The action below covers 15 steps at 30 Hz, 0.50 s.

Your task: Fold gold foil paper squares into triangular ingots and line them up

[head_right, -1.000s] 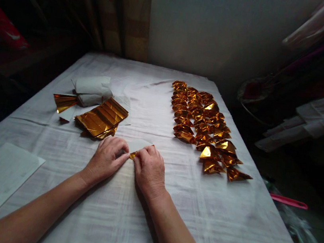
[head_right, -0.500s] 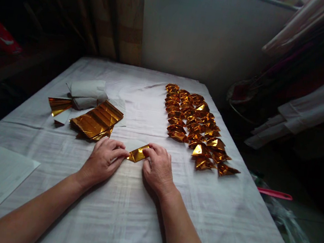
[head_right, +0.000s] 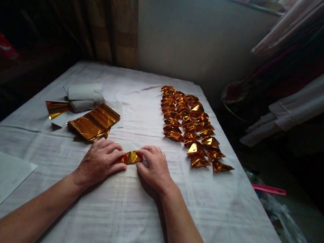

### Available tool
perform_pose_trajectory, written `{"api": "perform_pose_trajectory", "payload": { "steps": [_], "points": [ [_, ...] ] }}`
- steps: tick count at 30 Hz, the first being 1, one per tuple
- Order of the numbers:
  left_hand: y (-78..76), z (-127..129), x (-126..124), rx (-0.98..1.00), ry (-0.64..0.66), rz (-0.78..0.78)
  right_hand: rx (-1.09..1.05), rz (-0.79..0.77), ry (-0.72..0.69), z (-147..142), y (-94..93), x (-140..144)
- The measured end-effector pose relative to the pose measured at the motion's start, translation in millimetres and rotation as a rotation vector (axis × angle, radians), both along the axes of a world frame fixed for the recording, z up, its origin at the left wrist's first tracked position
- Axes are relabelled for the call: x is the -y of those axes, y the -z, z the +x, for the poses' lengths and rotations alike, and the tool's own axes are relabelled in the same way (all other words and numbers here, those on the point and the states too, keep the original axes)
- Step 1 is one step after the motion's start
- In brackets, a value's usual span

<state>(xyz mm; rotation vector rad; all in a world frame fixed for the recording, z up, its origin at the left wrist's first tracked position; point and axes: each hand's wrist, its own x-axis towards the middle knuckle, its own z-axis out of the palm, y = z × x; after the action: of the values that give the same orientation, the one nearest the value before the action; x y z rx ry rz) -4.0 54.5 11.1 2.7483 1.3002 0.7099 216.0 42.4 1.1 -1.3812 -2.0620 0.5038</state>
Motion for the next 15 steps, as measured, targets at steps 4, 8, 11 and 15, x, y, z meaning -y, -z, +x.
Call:
{"api": "perform_pose_trajectory", "payload": {
  "steps": [4,8,11,15],
  "points": [
    [-3.0,-1,6,-0.025,-0.035,-0.006,0.032,0.069,-0.052,3,4.9,-2],
    [-0.2,-1,10,-0.061,-0.019,-0.022,0.114,0.183,-0.063,3,6.7,-3],
    [5.7,-2,11,-0.001,0.038,-0.023,0.167,0.226,-0.088,1,3.7,-1],
    [11.0,-4,10,0.053,0.121,-0.036,0.152,0.176,-0.168,0,1.1,1]
  ]
}}
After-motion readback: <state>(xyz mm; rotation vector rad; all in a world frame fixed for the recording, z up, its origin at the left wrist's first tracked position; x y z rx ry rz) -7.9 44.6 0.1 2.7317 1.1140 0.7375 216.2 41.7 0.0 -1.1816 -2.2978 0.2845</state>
